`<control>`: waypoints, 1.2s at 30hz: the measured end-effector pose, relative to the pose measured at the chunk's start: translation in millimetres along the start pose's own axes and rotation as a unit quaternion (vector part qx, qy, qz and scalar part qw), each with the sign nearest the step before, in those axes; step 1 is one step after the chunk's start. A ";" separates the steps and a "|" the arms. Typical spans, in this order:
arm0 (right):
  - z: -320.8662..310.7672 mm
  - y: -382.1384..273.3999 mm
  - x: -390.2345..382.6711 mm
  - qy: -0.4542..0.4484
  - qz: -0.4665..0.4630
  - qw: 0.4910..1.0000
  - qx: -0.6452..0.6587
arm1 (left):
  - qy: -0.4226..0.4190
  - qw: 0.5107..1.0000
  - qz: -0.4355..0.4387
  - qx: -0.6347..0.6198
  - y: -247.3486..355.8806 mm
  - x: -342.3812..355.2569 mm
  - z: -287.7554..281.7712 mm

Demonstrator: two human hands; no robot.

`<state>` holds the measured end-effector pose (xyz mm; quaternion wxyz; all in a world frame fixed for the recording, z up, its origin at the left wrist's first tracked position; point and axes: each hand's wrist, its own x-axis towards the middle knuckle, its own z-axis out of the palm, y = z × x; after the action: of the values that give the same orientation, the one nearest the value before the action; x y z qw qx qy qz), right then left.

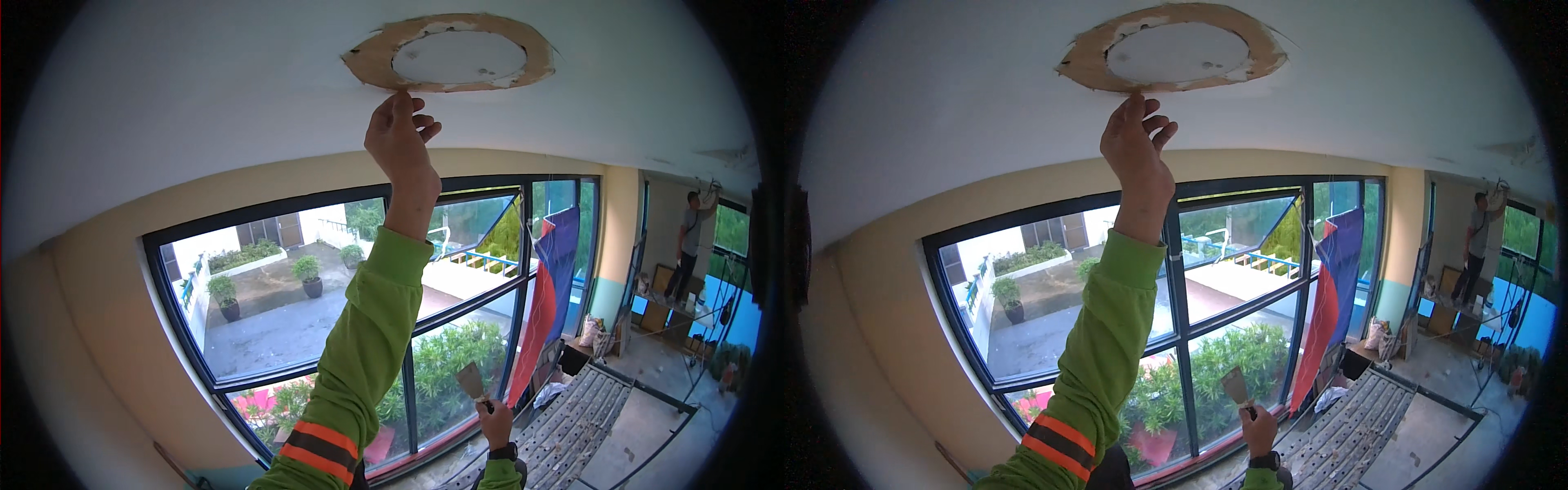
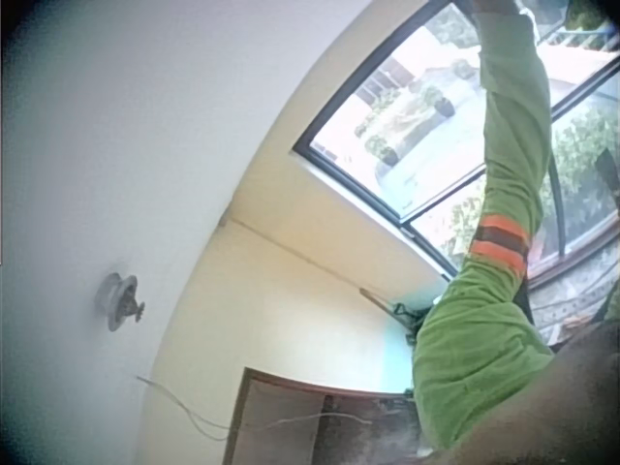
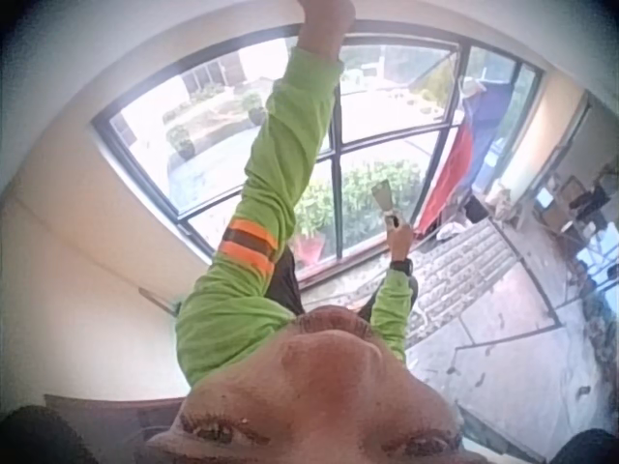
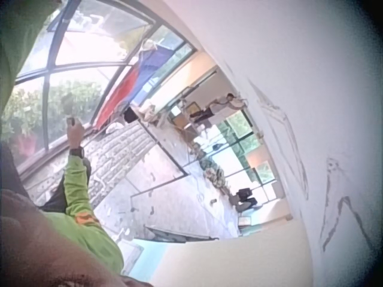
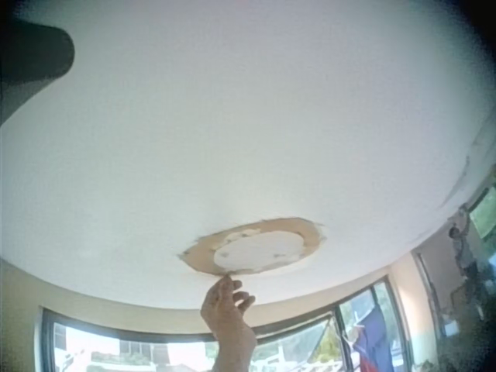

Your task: The person removes loose pieces of material from the edge of a hole in the ceiling by hand and uses a putty knife to scrape the surface.

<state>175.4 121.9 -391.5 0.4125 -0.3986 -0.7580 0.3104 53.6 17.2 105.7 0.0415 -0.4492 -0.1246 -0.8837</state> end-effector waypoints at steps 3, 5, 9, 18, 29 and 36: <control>2.4 5.6 0.6 0.004 -0.003 1.000 -0.003 | 0.012 1.000 -0.004 0.018 1.8 -0.3 4.5; 2.3 4.6 1.5 0.002 -0.006 1.000 -0.002 | 0.020 1.000 -0.004 0.011 2.5 1.4 6.5; 1.6 5.3 0.0 0.009 -0.006 1.000 0.001 | 0.043 0.999 -0.002 -0.011 -2.0 3.5 10.3; 3.0 8.9 0.1 0.010 -0.011 1.000 0.003 | -0.020 0.997 0.067 -0.019 2.8 -9.6 6.3; 3.4 -1.8 -2.1 0.004 -0.021 1.000 -0.020 | -0.075 0.991 0.060 0.092 10.7 -1.9 -20.0; 9.2 4.3 -0.2 0.026 -0.038 0.999 -0.001 | -0.040 0.995 0.029 0.089 8.3 6.5 -8.1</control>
<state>168.9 122.6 -399.4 0.4430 -0.3777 -0.7621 0.2833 45.0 7.4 107.8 0.1015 -0.4825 -0.1914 -0.8487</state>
